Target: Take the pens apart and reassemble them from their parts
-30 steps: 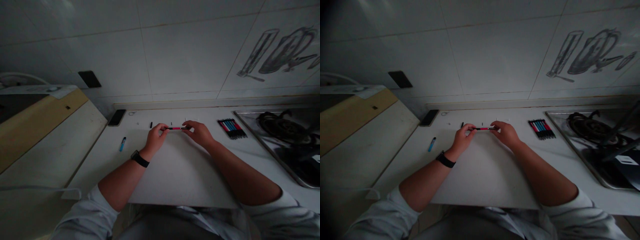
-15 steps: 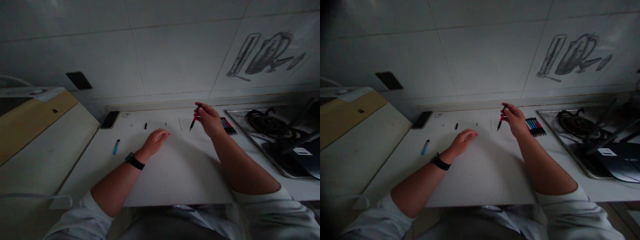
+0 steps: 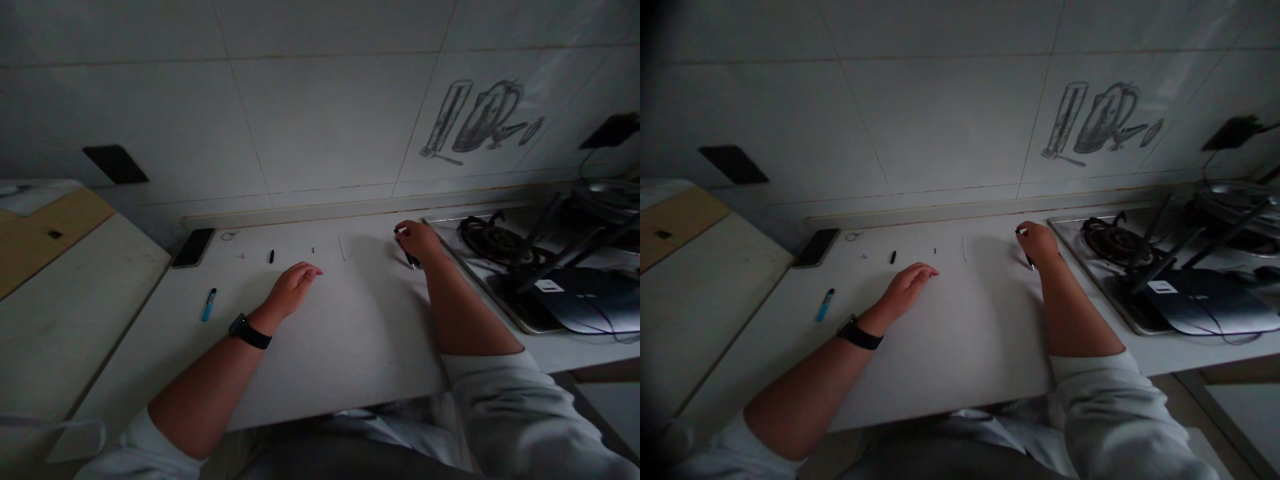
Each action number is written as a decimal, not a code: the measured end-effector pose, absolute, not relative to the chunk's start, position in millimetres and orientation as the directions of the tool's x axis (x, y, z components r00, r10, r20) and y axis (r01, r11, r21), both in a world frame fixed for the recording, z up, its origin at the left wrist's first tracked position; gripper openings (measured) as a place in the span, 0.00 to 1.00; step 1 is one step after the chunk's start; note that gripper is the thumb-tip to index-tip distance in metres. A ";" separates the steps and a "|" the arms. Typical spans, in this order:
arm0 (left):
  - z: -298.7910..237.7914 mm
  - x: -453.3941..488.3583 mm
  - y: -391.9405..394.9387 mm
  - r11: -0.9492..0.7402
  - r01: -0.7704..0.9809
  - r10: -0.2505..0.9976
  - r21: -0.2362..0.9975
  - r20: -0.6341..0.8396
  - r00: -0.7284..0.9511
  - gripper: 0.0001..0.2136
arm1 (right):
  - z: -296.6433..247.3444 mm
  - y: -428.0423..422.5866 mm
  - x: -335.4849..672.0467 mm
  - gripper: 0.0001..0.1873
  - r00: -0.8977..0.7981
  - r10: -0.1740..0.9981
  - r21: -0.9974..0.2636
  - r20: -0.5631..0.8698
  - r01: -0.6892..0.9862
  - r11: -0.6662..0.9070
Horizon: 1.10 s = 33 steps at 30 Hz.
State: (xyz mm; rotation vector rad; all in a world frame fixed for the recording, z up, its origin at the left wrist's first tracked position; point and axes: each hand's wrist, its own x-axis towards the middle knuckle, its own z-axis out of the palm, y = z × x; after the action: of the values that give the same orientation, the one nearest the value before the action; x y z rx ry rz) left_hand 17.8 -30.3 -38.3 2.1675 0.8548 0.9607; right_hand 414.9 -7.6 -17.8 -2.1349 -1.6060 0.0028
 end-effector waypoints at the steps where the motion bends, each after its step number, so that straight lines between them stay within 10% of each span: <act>1: -38.1 17.8 -30.3 -0.605 0.304 0.749 0.736 0.398 0.529 0.18 | -19.2 -7.0 414.9 0.17 0.306 0.918 -0.336 0.253 0.917 -0.213; 18: -37.6 17.5 -30.4 -0.614 0.296 0.742 0.732 0.408 0.532 0.18 | -32.2 -2.9 415.2 0.19 0.315 0.932 -0.016 0.182 0.948 -0.317; 25: -36.7 17.5 -30.8 -0.611 0.304 0.745 0.731 0.402 0.532 0.18 | -36.8 -0.3 421.3 0.18 0.333 0.919 -0.108 0.209 0.942 -0.317; 33: -37.9 18.5 -31.4 -0.615 0.356 0.752 0.703 0.389 0.531 0.12 | -16.9 -1.5 403.9 0.19 0.312 0.705 -0.417 0.636 0.908 -0.026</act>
State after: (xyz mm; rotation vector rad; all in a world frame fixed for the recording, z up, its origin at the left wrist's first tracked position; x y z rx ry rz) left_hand 18.5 -31.4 -37.9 2.2157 0.8959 0.9358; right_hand 403.9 -1.5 -16.9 -1.7834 -1.4487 -0.3214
